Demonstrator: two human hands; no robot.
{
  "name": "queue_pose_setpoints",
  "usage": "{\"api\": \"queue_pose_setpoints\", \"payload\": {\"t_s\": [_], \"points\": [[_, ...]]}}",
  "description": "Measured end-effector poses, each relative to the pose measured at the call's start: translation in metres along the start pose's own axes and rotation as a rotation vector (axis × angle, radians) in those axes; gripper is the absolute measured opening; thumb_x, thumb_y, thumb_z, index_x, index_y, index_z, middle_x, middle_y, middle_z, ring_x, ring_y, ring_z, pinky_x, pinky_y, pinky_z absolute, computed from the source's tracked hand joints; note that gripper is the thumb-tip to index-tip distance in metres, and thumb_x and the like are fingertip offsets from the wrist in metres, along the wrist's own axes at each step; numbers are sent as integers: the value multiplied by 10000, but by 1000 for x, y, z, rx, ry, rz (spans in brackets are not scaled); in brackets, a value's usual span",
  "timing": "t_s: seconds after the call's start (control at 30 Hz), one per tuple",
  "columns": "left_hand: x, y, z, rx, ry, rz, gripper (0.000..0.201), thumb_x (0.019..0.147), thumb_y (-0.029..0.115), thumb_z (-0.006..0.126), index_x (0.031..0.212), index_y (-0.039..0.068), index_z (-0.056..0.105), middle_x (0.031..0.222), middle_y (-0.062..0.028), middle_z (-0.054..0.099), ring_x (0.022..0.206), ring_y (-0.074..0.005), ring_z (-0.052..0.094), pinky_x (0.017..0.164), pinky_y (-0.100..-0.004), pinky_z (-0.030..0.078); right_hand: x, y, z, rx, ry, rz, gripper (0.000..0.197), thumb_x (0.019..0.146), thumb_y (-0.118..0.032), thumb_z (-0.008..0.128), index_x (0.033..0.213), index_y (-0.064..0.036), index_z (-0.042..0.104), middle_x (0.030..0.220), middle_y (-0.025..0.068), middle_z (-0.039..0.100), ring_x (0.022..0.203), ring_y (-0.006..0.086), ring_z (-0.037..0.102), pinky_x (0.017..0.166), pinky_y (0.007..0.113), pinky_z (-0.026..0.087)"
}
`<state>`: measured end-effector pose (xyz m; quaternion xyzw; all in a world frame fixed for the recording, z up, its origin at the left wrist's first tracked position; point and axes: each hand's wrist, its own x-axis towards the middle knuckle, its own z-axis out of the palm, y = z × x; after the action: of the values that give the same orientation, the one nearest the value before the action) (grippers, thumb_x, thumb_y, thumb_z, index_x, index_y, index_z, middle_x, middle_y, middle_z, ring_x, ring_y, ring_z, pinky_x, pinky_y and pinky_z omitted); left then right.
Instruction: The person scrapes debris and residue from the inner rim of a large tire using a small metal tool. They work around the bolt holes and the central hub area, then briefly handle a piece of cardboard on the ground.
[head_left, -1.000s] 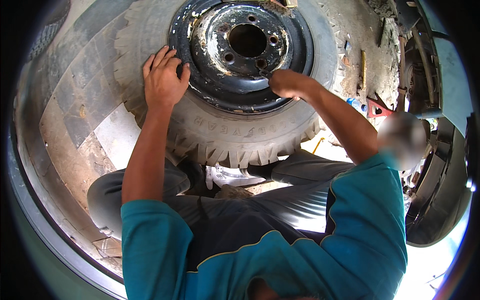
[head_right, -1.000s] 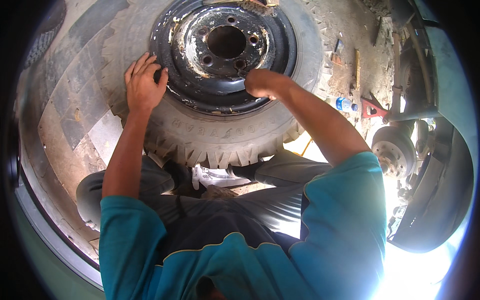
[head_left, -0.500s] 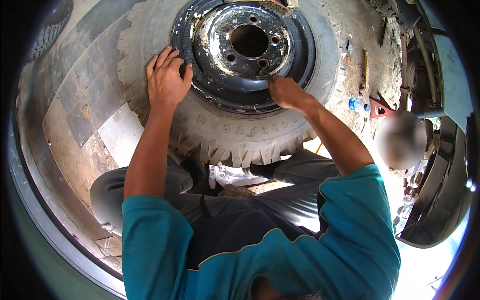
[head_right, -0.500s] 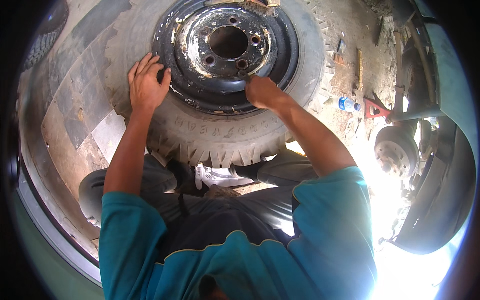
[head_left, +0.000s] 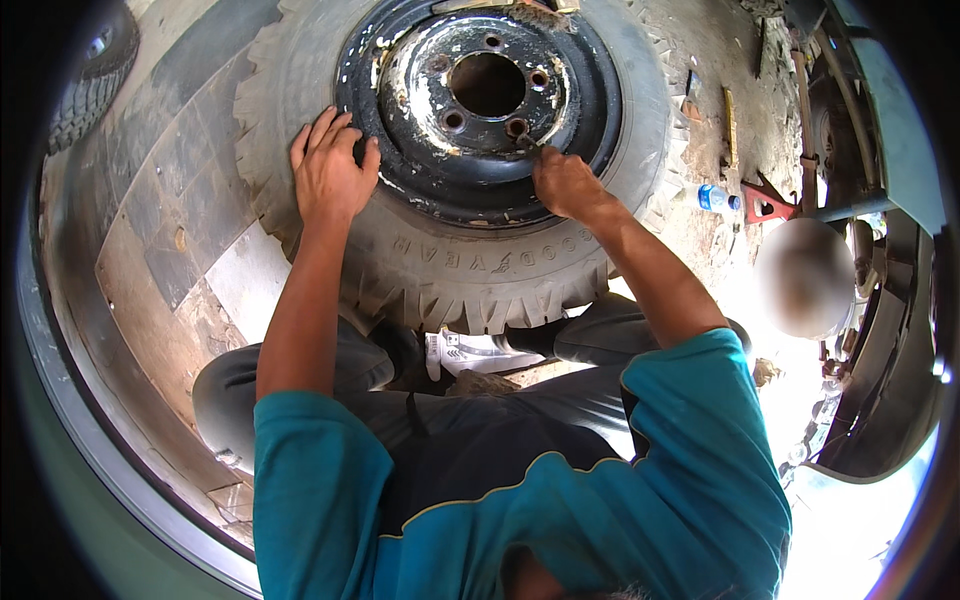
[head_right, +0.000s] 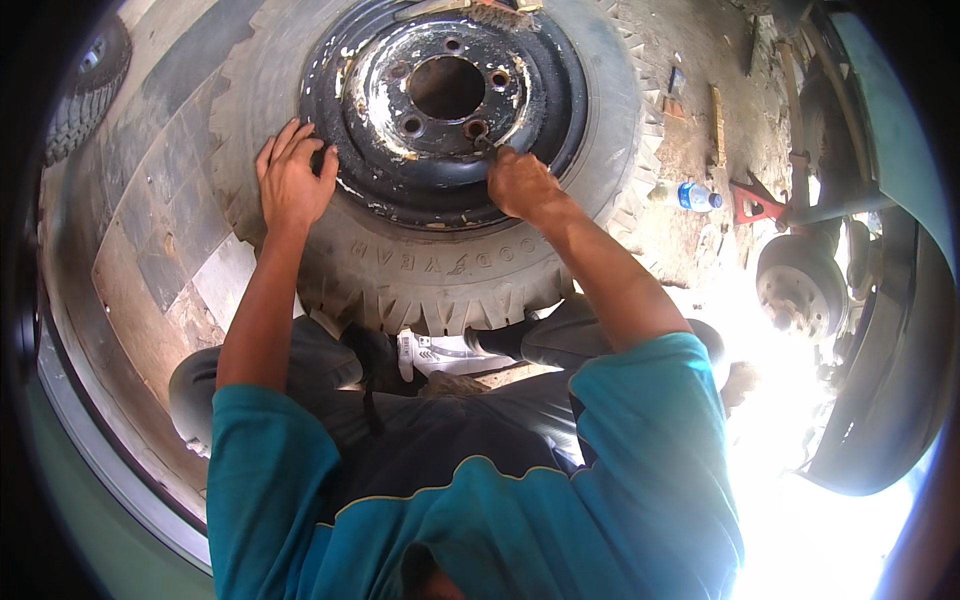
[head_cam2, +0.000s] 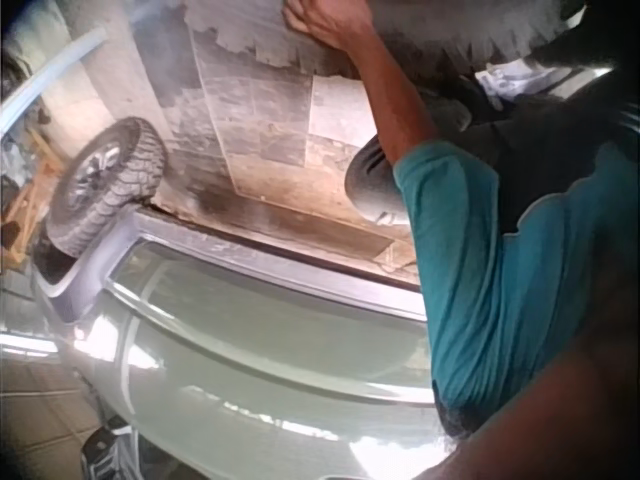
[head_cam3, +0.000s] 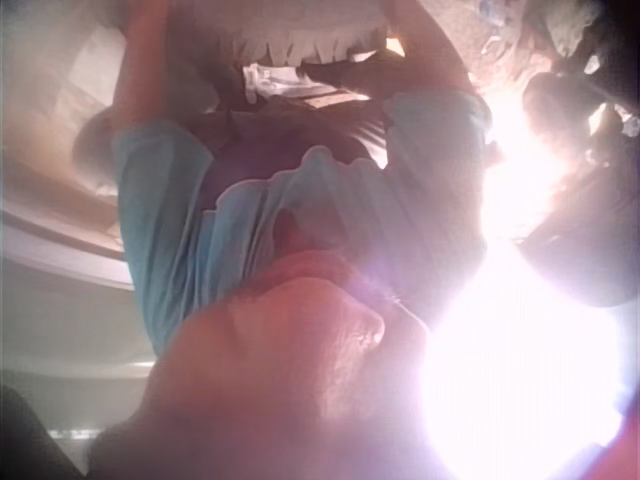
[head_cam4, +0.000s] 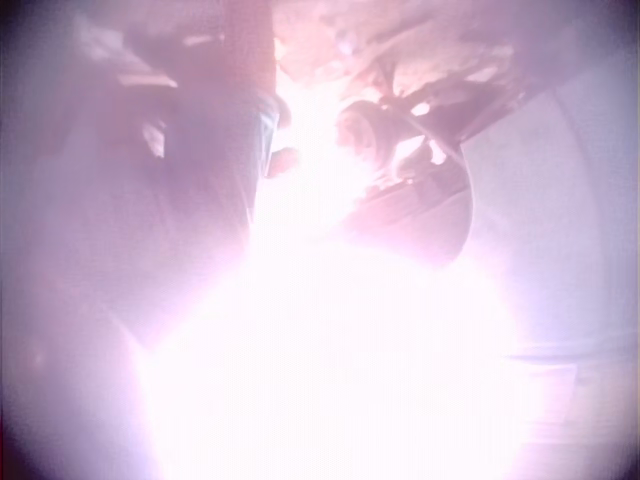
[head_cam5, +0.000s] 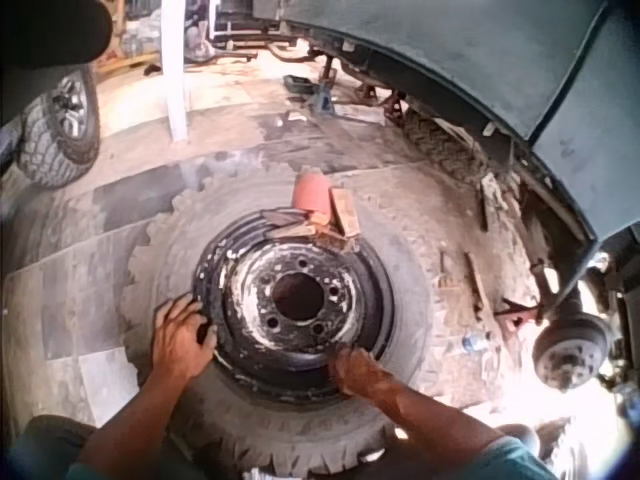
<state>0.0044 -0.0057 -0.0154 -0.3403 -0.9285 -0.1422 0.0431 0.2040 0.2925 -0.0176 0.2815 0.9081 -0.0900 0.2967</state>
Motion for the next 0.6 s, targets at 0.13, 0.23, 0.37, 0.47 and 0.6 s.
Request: {"api": "queue_pose_setpoints", "payload": {"t_s": [0.13,0.23,0.37,0.47,0.6], "points": [[3,3,-3,-6,-8,-2,318,990,335,677,1083,60,807,1392,-91,728,1478,-213,518,1268,-431,277,-9,5,-30,229,108,158,459,1094,-339,391,1316,2,604,1229,342,715,1206,499,688,1089,568,532],[0,3,-1,-7,-9,20,338,993,344,663,1073,50,810,1391,-103,728,1477,-221,517,1271,-441,273,-39,-12,-11,182,84,46,477,1103,-357,373,1317,6,597,1169,325,738,1132,497,718,1052,574,555],[0,2,2,-9,14,39,314,975,329,688,1061,51,805,1385,-99,730,1474,-231,523,1263,-452,280,-19,9,-18,280,213,183,468,1109,-334,370,1339,7,594,1124,325,745,1090,497,734,1011,571,586],[2,-1,0,0,15,37,306,968,318,708,1071,46,800,1393,-90,727,1472,-242,527,1257,-453,284,-42,-17,-18,126,46,-40,483,1121,-348,351,1324,5,610,1120,298,755,1080,492,738,1012,562,588],[1,2,0,-14,11,39,310,967,314,707,1079,40,800,1389,-92,729,1471,-253,526,1257,-449,282,-25,5,-40,382,130,210,511,1125,-325,298,1310,16,630,1200,314,734,1155,463,723,1043,530,577]]}}
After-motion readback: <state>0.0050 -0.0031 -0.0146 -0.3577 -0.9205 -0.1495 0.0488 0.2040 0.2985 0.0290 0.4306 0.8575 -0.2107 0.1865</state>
